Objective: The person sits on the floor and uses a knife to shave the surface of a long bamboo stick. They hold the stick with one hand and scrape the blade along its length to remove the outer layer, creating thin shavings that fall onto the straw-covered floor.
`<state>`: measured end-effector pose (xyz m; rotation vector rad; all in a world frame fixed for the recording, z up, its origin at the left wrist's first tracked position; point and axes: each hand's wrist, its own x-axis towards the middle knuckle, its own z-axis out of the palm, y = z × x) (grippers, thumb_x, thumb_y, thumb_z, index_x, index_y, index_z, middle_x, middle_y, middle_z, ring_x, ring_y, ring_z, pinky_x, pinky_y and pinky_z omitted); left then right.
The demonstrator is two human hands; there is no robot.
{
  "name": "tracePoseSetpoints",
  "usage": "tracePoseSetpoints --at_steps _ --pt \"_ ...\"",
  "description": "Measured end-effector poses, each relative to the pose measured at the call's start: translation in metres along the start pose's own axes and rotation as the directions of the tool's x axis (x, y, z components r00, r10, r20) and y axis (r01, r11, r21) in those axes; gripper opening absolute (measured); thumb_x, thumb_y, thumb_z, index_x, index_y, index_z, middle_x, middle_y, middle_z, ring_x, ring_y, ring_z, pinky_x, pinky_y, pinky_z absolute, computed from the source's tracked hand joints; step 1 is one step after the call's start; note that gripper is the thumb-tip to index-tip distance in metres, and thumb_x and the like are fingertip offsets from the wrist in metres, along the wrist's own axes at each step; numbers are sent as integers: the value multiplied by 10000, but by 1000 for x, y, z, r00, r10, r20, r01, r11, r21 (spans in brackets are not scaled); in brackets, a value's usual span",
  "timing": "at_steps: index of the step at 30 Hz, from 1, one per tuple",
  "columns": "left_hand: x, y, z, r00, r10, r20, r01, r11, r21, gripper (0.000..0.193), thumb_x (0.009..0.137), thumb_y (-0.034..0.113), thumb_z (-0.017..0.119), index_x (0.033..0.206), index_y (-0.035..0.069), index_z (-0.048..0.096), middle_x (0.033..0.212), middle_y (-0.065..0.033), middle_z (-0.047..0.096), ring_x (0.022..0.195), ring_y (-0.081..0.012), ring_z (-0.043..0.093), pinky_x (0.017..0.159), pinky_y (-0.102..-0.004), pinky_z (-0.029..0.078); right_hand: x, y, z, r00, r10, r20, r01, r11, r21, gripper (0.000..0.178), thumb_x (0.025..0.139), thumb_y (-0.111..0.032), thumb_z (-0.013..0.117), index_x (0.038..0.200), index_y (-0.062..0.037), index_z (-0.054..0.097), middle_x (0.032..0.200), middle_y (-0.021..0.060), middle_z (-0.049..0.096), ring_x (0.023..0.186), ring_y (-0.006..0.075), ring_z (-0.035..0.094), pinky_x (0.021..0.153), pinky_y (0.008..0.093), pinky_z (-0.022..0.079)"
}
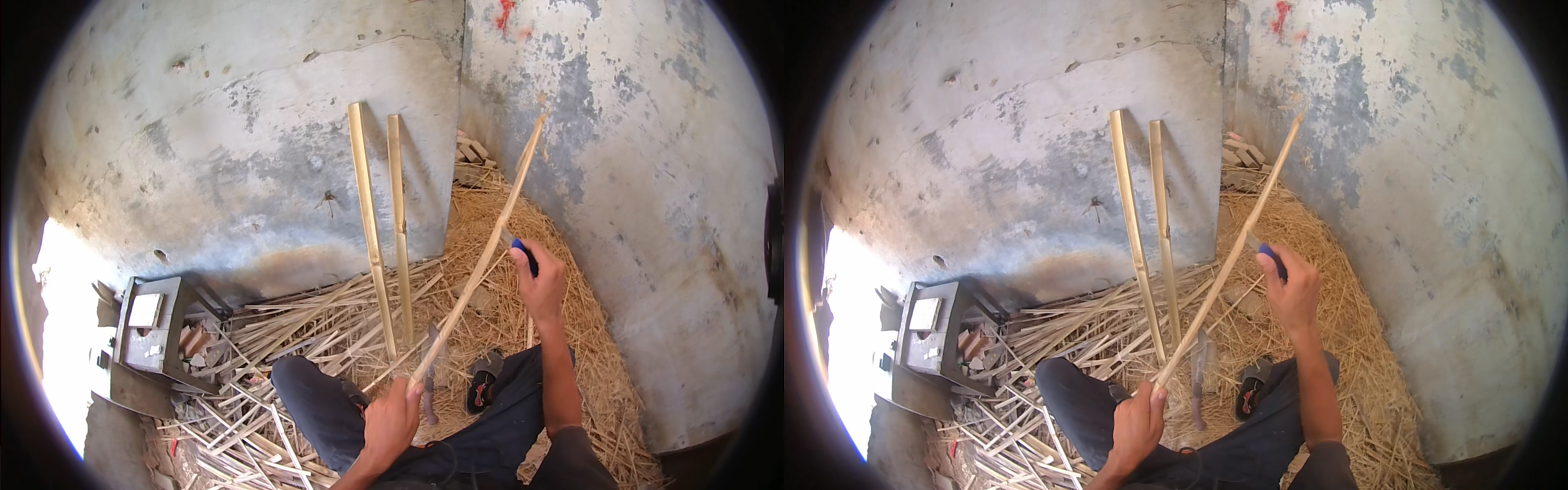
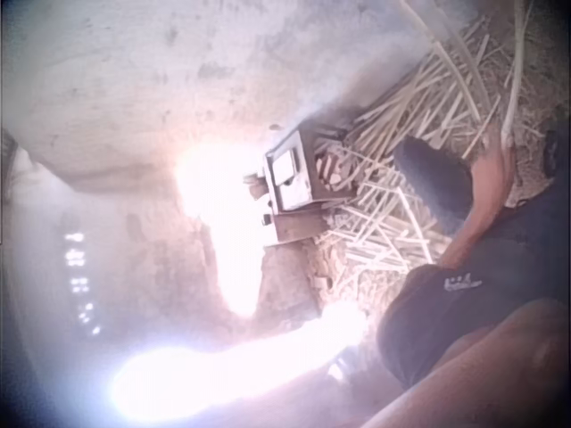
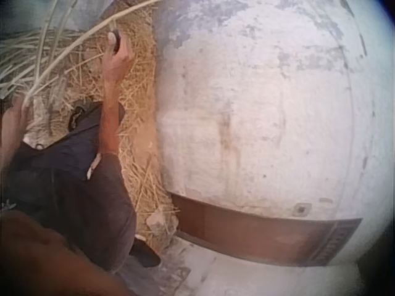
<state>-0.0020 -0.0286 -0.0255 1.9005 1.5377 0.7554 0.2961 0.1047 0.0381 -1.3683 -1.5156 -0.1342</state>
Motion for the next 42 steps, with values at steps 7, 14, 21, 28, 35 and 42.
tracePoseSetpoints --at_steps 7,14,21,28,35,42 --pt "12 -20 -4 983 43 180 40 899 -437 460 1222 341 380 995 1 591 696 -54 509 627 -177 488 620 -352 429 -55 -21 11 974 -134 180 91 970 226 366 1041 -350 751 1111 9 743 938 138 752 709 287 728 661 391 574" --pt "32 2 -12 988 108 106 -32 834 -550 465 1225 344 381 990 2 591 716 -28 500 649 -135 455 617 -339 420 -107 -59 24 859 -378 344 335 925 180 335 973 -368 810 1092 -59 760 855 64 699 678 235 725 572 366 562" --pt "31 13 -14 998 61 33 -44 922 -384 304 1178 256 517 1117 -24 619 800 -293 634 779 -541 638 655 -529 466 -105 -72 22 856 -382 349 341 924 173 340 961 -363 820 1100 -59 758 831 54 685 656 237 709 565 364 553" --pt "32 15 -13 999 50 -10 -51 937 -345 277 1169 232 529 1091 -18 618 793 -308 631 785 -561 636 647 -563 463 -104 -74 23 870 -371 324 343 929 141 331 968 -381 813 1082 -74 769 804 52 681 637 237 701 556 364 547" --pt "26 17 -15 999 44 -7 -44 958 -284 271 1160 225 534 1062 -16 612 795 -315 629 786 -569 628 655 -574 462 -87 -63 23 920 -321 224 311 947 79 363 993 -425 791 978 -64 767 743 70 668 553 251 654 507 373 509" --pt "24 12 -17 999 39 -4 -39 968 -249 279 1159 235 536 1065 -16 616 809 -321 643 788 -571 635 667 -588 467 -79 -65 18 896 -359 262 357 932 59 300 949 -362 833 1032 -81 772 746 37 650 570 224 643 517 355 506"
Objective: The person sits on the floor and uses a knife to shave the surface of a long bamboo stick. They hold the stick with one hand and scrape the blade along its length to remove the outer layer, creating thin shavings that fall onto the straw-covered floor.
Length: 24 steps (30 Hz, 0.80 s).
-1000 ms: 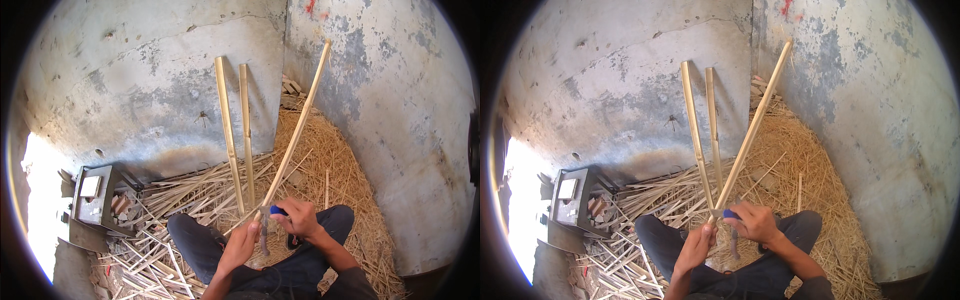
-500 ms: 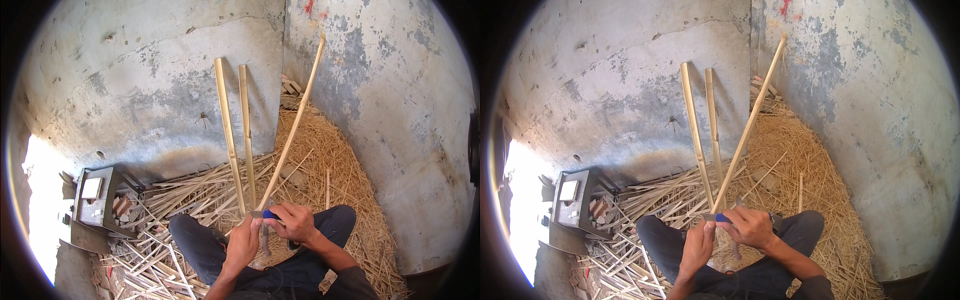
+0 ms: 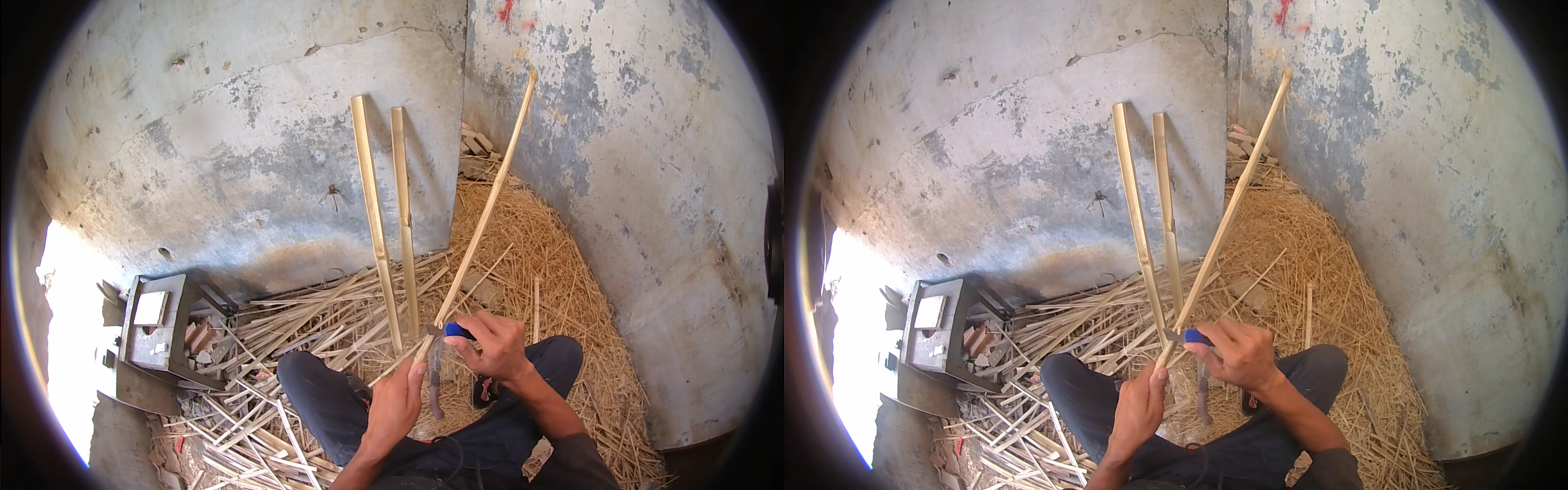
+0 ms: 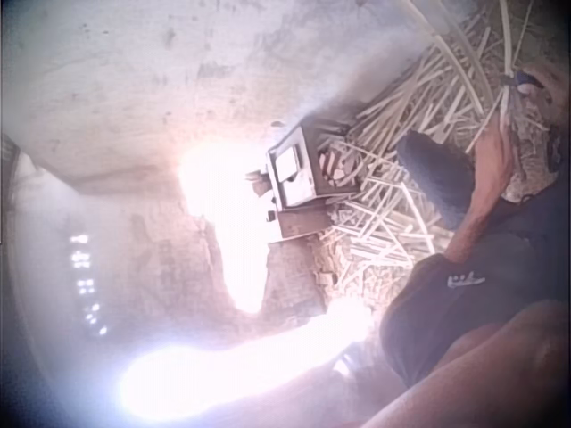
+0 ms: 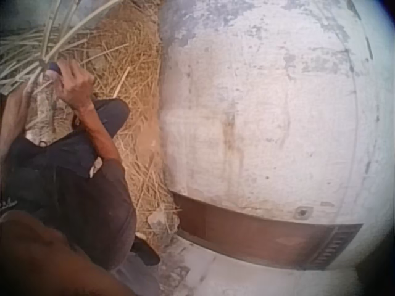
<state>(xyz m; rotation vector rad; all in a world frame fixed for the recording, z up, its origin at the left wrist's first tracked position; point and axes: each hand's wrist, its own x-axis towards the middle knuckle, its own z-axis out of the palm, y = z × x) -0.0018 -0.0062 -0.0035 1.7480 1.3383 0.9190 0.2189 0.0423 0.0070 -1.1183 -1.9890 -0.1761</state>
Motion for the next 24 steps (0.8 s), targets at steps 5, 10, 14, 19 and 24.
tracePoseSetpoints --at_steps 5,10,14,19,24 --pt "-2 -1 -2 1000 -19 -1 19 1000 13 280 1157 239 537 1070 -14 621 810 -318 648 785 -570 635 679 -605 463 1 0 3 1000 -6 -10 6 1000 -10 299 946 -368 836 1020 -85 772 744 35 647 572 223 641 524 354 506" --pt "-5 -7 -5 1000 -13 3 13 999 38 278 1157 236 532 1071 -11 626 801 -303 647 772 -561 632 687 -611 459 1 1 7 1000 -16 -3 16 1000 -13 304 948 -381 833 1011 -91 770 741 34 646 579 225 643 529 358 507" --pt "-9 -8 -9 1000 -26 8 26 999 28 281 1157 238 530 1066 -11 624 790 -292 641 765 -555 630 683 -604 463 3 0 7 1000 -30 4 30 999 -14 316 952 -393 827 1013 -89 769 742 35 651 577 228 644 530 359 509" --pt "-12 -10 -13 999 -48 21 48 998 28 275 1158 236 530 1065 -4 625 779 -287 637 762 -552 630 668 -597 467 6 3 9 999 -19 -38 18 1000 -14 317 962 -397 818 992 -86 764 755 40 678 581 227 659 531 356 515" --pt "-17 -11 -16 999 -52 18 51 998 45 275 1154 240 538 1054 -3 617 772 -294 642 770 -557 636 656 -596 466 10 2 5 1000 -10 -28 10 999 -31 311 966 -398 816 981 -92 763 764 44 695 583 228 670 529 358 521"
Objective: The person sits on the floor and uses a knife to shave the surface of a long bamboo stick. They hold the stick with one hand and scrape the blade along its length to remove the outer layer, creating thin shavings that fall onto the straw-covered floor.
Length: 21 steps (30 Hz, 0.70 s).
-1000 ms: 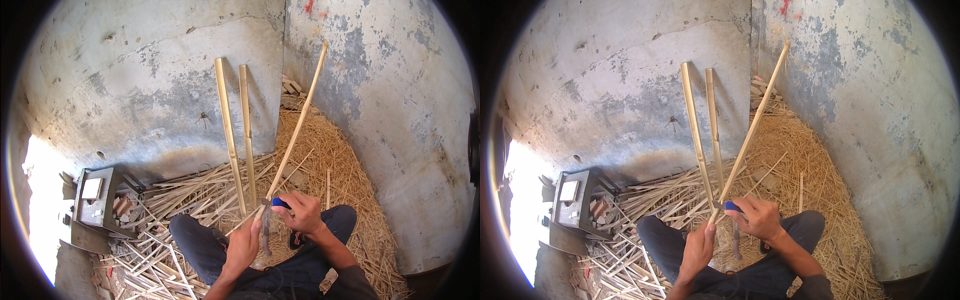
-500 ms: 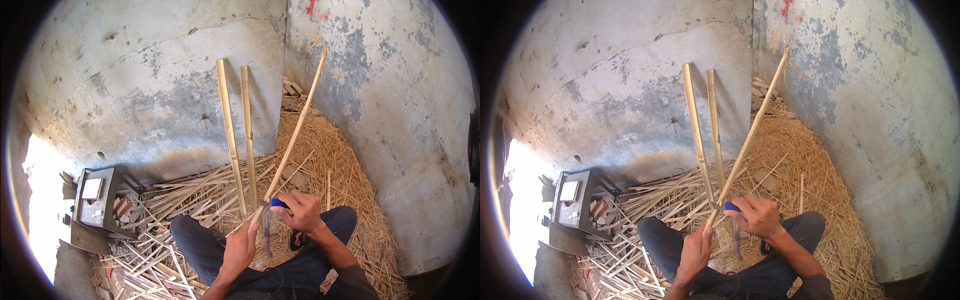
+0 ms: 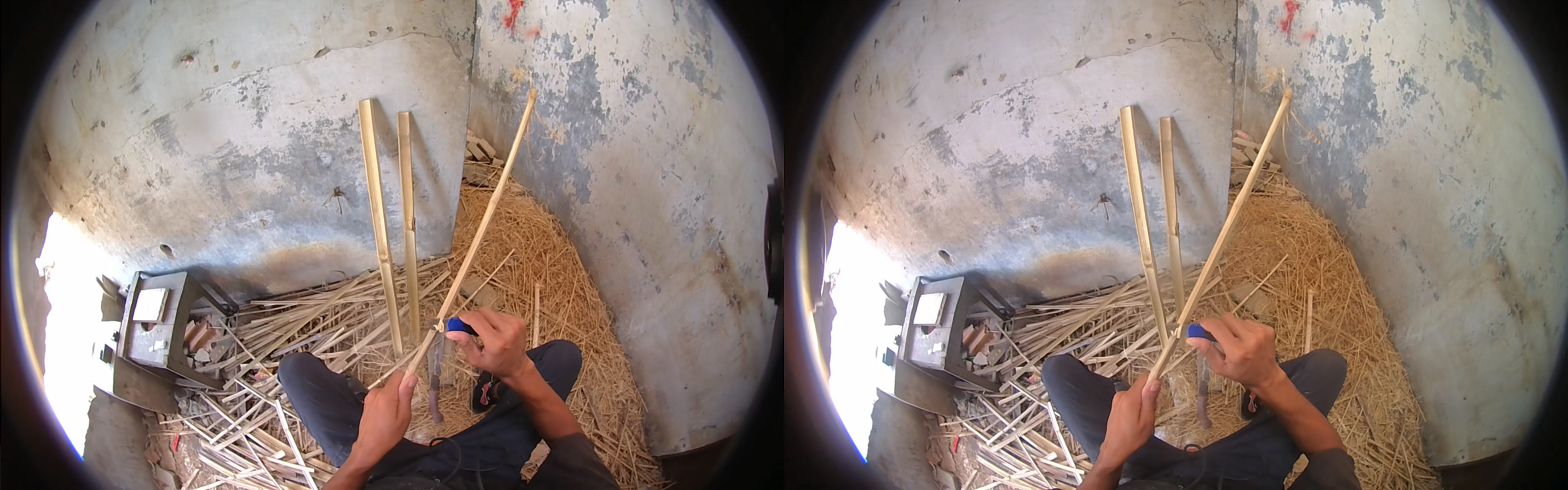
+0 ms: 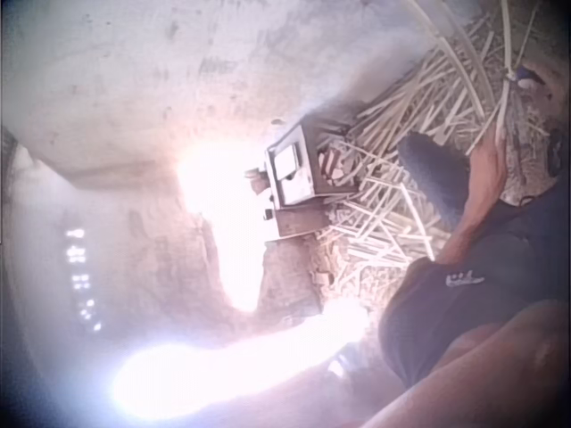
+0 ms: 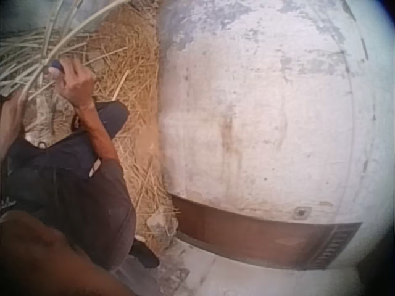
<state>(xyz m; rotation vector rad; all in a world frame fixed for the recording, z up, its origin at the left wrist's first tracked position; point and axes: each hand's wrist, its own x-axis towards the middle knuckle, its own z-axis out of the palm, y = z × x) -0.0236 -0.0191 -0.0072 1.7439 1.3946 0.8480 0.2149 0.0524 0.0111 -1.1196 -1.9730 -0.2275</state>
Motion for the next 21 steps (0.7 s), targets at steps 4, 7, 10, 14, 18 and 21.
tracePoseSetpoints --at_steps 4,7,10,14,18,21 --pt "-5 -2 0 1000 -12 8 12 1000 4 283 1153 246 541 1045 -6 615 784 -306 651 775 -563 639 655 -600 470 1 11 5 994 65 -93 -61 997 45 309 996 -392 792 996 -83 768 787 66 716 596 242 690 534 360 525" --pt "-20 -15 5 998 -24 54 23 1000 16 288 1153 249 538 1051 -8 620 789 -320 649 795 -568 638 668 -601 477 9 39 -2 969 190 -158 -191 982 9 320 1033 -388 752 1019 -70 779 806 91 733 623 257 715 552 385 529" --pt "-45 -26 3 987 -86 137 85 996 16 319 1163 265 516 1029 -8 615 759 -298 624 774 -529 641 663 -574 475 21 110 -17 897 343 -280 -366 930 -31 374 1074 -409 697 1073 -50 800 812 99 741 626 238 692 590 415 517" --pt "-80 -58 -3 952 -159 260 192 976 -106 447 1195 360 459 946 12 588 704 -129 591 638 -293 624 588 -450 459 14 201 -52 722 630 -284 -657 754 3 475 1087 -479 663 1129 -29 809 805 88 726 668 192 623 650 397 503" --pt "-76 -105 -14 884 -191 428 343 885 -314 565 1203 509 393 908 60 567 741 26 519 658 -75 494 538 -305 398 8 191 -67 661 750 -22 -750 660 -37 512 1054 -503 696 1158 -11 795 815 97 723 708 205 627 686 400 505" --pt "-58 -106 -23 768 -298 567 564 735 -377 602 1193 581 345 913 91 553 730 30 494 614 -73 441 530 -251 352 -8 171 -72 667 619 415 -594 778 -207 517 1017 -493 742 1167 1 780 827 98 722 734 217 648 718 399 520"
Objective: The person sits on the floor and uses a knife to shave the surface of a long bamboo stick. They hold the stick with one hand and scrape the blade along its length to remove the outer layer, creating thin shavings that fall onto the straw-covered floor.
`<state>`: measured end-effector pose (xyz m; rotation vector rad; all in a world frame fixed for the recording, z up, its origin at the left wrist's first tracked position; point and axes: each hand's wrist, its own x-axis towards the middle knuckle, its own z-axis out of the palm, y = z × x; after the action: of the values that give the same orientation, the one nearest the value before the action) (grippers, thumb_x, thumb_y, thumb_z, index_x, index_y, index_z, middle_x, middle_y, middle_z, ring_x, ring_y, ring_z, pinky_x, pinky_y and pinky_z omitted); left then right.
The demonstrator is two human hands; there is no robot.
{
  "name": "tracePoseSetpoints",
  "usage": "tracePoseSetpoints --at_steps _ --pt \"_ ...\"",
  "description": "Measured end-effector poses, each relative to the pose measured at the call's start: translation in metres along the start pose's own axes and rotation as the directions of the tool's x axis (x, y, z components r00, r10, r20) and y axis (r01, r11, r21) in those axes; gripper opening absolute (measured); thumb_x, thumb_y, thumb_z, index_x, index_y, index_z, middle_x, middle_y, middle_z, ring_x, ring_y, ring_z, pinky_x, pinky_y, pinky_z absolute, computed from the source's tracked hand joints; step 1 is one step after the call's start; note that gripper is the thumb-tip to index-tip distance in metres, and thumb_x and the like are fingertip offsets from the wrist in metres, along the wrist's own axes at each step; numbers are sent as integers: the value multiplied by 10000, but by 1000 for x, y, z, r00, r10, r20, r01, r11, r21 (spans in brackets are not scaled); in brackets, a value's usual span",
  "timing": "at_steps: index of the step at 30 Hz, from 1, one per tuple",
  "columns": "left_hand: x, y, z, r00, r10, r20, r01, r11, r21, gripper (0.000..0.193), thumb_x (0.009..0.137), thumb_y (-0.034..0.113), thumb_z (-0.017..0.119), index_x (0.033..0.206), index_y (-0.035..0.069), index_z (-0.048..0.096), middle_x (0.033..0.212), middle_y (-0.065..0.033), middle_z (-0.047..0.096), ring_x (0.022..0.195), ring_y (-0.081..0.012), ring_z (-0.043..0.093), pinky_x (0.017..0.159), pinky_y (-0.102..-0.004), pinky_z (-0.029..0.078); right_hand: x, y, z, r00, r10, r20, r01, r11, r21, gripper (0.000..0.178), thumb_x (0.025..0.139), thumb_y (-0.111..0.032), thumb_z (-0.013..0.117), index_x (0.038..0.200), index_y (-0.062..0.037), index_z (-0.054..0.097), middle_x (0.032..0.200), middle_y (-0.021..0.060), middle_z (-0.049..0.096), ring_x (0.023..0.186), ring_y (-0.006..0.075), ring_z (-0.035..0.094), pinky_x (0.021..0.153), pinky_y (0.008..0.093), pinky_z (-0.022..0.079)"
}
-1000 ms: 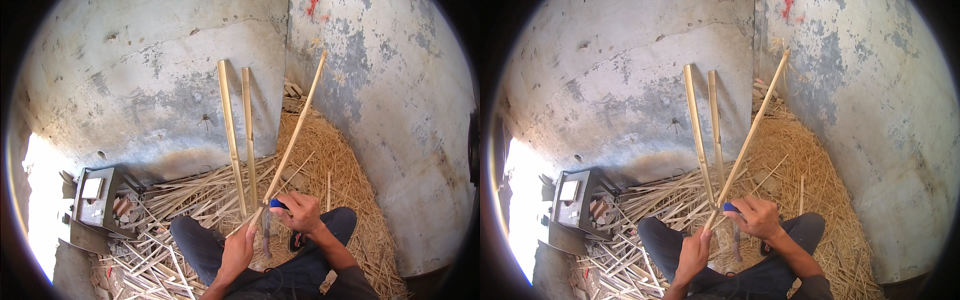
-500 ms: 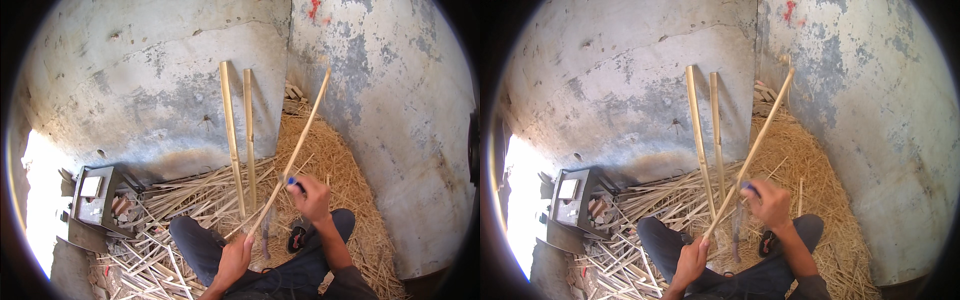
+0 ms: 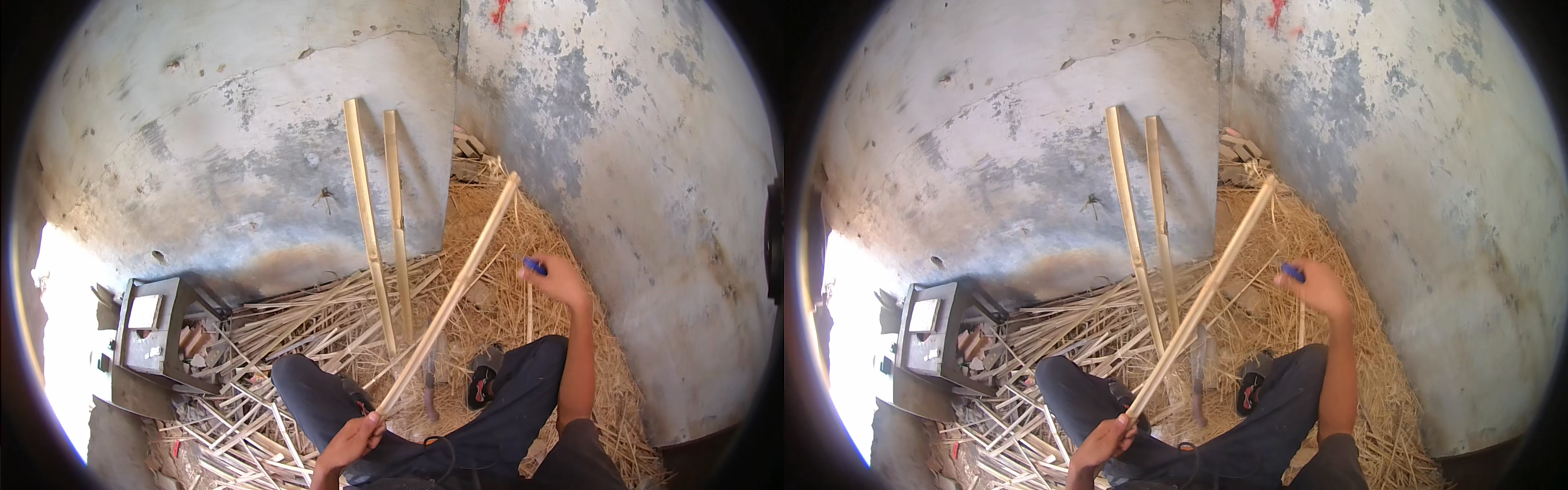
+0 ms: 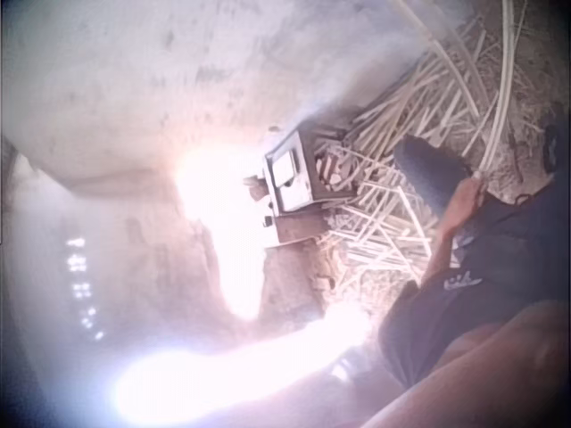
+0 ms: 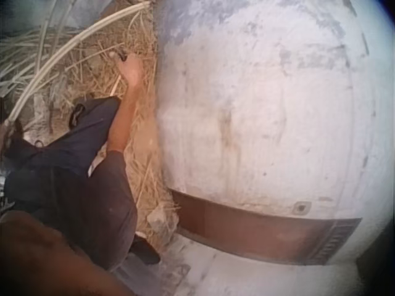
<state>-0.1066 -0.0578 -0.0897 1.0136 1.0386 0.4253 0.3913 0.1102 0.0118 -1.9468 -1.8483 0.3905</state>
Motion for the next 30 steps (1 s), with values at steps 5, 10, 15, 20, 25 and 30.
tracePoseSetpoints --at_steps 5,10,15,20,25,30 --pt "17 21 -1 997 49 54 -47 998 -48 648 1178 633 307 908 86 528 693 22 460 535 -71 394 480 -248 311 -26 -52 9 994 57 -88 -35 970 242 476 1009 -448 781 1195 -11 762 906 96 742 791 219 691 788 366 558" --pt "34 50 14 988 120 100 -109 988 -105 552 1215 513 322 912 84 494 701 32 421 523 -76 379 472 -234 324 -44 -83 53 993 -67 -98 118 660 742 330 1045 -259 769 1279 -28 743 936 35 751 818 115 676 785 275 533" --pt "47 77 32 968 199 152 -189 979 -80 591 1206 517 352 954 32 576 708 4 507 542 -94 545 462 -225 414 -57 -117 79 994 -83 -71 103 501 859 346 1031 -201 790 1293 18 740 986 24 772 884 72 694 826 253 544" --pt "54 92 49 966 258 20 -258 965 45 479 1199 389 470 1018 -23 634 729 -17 571 605 -116 655 491 -226 491 -46 -126 71 995 -48 -89 101 506 857 352 1020 -211 806 1242 57 751 988 38 779 885 68 694 837 254 551" --pt "53 95 64 864 479 -157 -434 865 253 381 1186 276 538 1031 -54 651 695 6 566 599 -71 601 510 -247 475 -38 -129 67 973 59 -224 169 478 862 366 1005 -221 823 1248 42 747 980 19 762 836 65 673 762 243 543" --pt "55 93 64 837 491 -243 -449 869 209 383 1189 265 532 983 -26 671 661 50 505 568 -35 411 514 -256 342 -47 -124 79 909 -71 -411 383 534 754 349 1018 -281 793 1200 13 747 915 38 748 792 106 693 718 280 544"
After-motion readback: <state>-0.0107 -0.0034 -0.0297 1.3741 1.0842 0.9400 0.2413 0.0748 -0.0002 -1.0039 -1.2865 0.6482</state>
